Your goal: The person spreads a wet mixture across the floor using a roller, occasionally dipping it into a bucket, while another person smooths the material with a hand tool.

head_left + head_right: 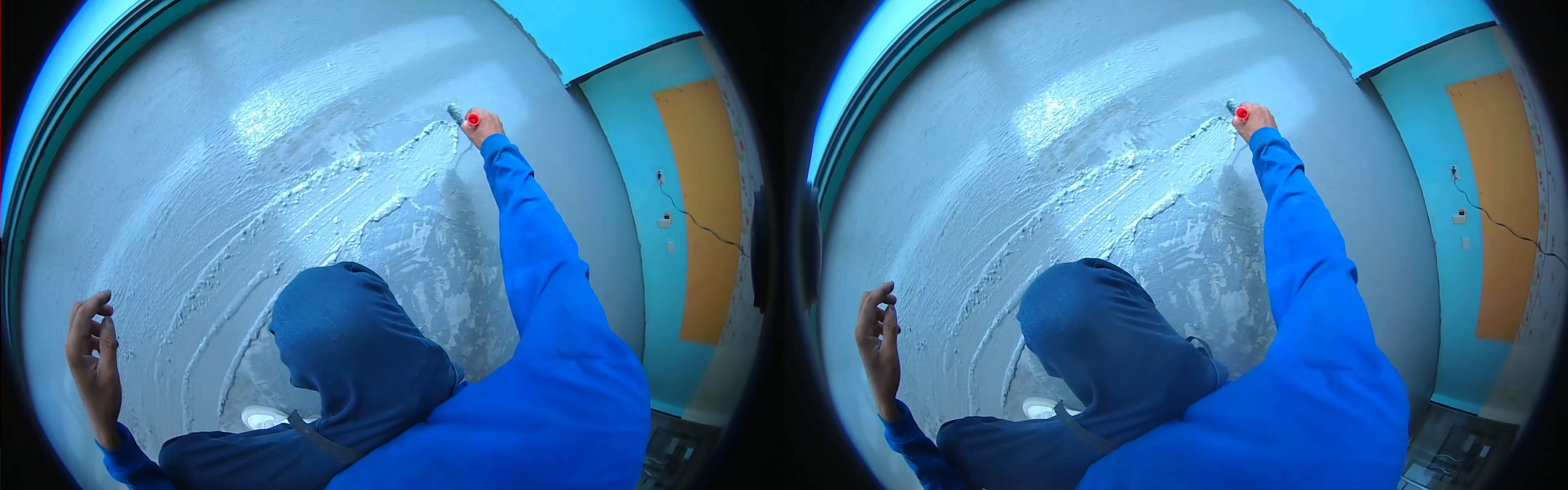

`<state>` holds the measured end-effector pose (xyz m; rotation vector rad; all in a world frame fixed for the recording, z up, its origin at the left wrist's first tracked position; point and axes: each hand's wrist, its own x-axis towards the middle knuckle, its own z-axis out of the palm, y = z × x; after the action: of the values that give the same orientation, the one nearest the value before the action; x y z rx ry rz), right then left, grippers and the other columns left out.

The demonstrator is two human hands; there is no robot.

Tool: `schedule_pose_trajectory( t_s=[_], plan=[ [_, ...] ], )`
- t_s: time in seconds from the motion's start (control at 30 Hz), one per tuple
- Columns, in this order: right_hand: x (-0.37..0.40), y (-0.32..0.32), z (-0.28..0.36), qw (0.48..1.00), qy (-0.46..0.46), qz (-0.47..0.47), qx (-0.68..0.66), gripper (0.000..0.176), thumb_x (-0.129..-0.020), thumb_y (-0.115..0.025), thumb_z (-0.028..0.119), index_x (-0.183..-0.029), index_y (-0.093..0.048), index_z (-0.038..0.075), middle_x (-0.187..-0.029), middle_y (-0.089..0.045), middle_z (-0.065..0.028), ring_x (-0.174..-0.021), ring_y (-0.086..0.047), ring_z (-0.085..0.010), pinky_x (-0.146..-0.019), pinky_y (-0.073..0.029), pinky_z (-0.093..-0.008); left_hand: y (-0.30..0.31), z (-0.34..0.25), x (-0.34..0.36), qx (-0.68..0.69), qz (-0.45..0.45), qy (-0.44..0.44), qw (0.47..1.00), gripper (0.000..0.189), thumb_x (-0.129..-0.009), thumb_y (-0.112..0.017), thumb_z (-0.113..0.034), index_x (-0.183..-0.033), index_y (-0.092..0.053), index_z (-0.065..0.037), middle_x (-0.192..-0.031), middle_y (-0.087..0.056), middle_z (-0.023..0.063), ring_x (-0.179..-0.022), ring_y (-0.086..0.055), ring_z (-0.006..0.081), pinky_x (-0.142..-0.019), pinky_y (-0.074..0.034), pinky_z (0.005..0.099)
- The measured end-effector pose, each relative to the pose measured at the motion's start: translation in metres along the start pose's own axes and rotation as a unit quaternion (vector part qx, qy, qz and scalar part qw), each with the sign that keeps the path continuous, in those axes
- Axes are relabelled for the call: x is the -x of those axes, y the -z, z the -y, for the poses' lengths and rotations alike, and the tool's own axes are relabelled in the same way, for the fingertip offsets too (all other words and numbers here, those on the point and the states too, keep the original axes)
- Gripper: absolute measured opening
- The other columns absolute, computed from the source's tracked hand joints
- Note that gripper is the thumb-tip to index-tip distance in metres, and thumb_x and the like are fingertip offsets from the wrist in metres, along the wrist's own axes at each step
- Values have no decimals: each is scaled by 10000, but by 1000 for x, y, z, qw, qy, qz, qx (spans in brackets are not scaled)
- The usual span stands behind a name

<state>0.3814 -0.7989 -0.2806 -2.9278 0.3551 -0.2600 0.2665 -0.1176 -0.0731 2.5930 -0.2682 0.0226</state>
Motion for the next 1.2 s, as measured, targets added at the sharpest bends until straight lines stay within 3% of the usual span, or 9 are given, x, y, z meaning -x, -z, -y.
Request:
schedule_pose_trajectory(
  t_s=[0.07, 0.13, 0.3, 0.43, 0.57, 0.67, 0.77, 1.07, 1.2],
  plan=[
    [10, -7, 15, 1000, 14, 27, 2, 187, -744, -590, 241, -809, -623, 69, -850, -639, -168, -823, -608, -358, -747, -494, -433, -6, -3, 6, 30, -1, 7, 1000, 278, -866, -531, -23, -1124, -614, -79, -919, -567, 36, -663, -453, 73, -533, -348, 190],
    [37, -19, 40, 994, 107, -5, -13, 172, -755, -623, 228, -762, -575, 63, -802, -610, -153, -795, -591, -348, -710, -492, -435, -11, -4, 10, 52, 5, 2, 999, 281, -859, -528, -4, -1118, -615, -68, -909, -563, 31, -663, -451, 69, -528, -342, 195],
    [129, -14, 162, 980, 186, 67, -27, 154, -757, -622, 188, -789, -508, 89, -799, -561, -133, -749, -584, -350, -639, -478, -444, -15, 8, 11, 67, 1, -7, 998, 278, -848, -522, 20, -1099, -616, -51, -892, -558, 23, -642, -426, 62, -528, -317, 199],
    [166, 11, 244, 966, 206, 138, -77, 203, -777, -624, 263, -832, -525, 94, -784, -561, -123, -728, -590, -331, -636, -482, -430, -14, 16, 12, 59, -1, -26, 998, 270, -852, -519, 13, -1096, -614, -50, -900, -560, 25, -638, -424, 65, -530, -317, 198],
    [166, 31, 264, 957, 184, 134, -181, 187, -784, -591, 263, -808, -550, 82, -770, -574, -126, -728, -587, -330, -643, -479, -423, -13, 25, 18, 63, 1, -36, 997, 268, -856, -513, 10, -1098, -610, -51, -902, -560, 23, -644, -434, 67, -527, -318, 198],
    [155, 23, 241, 967, 165, 154, -122, 245, -789, -621, 317, -839, -548, 88, -852, -586, -133, -801, -601, -352, -707, -489, -442, -12, 31, 22, 50, 1, -22, 999, 270, -855, -515, 9, -1101, -608, -54, -894, -557, 21, -651, -438, 68, -525, -318, 202],
    [133, 17, 201, 980, 139, 136, -50, 181, -805, -599, 256, -852, -550, 89, -881, -583, -144, -842, -593, -356, -730, -489, -448, -14, 27, 21, 49, 1, 7, 999, 271, -859, -507, 9, -1102, -608, -56, -881, -551, 21, -659, -440, 68, -525, -318, 201],
    [-2, -33, -7, 996, 75, 5, 51, 145, -767, -640, 213, -868, -605, 115, -908, -612, -142, -835, -604, -356, -736, -500, -441, -25, 22, 14, 27, 10, 66, 997, 275, -870, -491, 5, -1110, -610, -57, -879, -534, 17, -639, -421, 63, -520, -330, 199],
    [-39, -18, -25, 999, 27, -5, 42, 169, -743, -654, 213, -873, -622, 111, -874, -637, -153, -847, -615, -342, -750, -505, -432, -25, 23, 14, 22, 13, 69, 997, 275, -870, -492, 7, -1111, -609, -54, -876, -534, 16, -638, -422, 63, -515, -332, 198]
  ],
)
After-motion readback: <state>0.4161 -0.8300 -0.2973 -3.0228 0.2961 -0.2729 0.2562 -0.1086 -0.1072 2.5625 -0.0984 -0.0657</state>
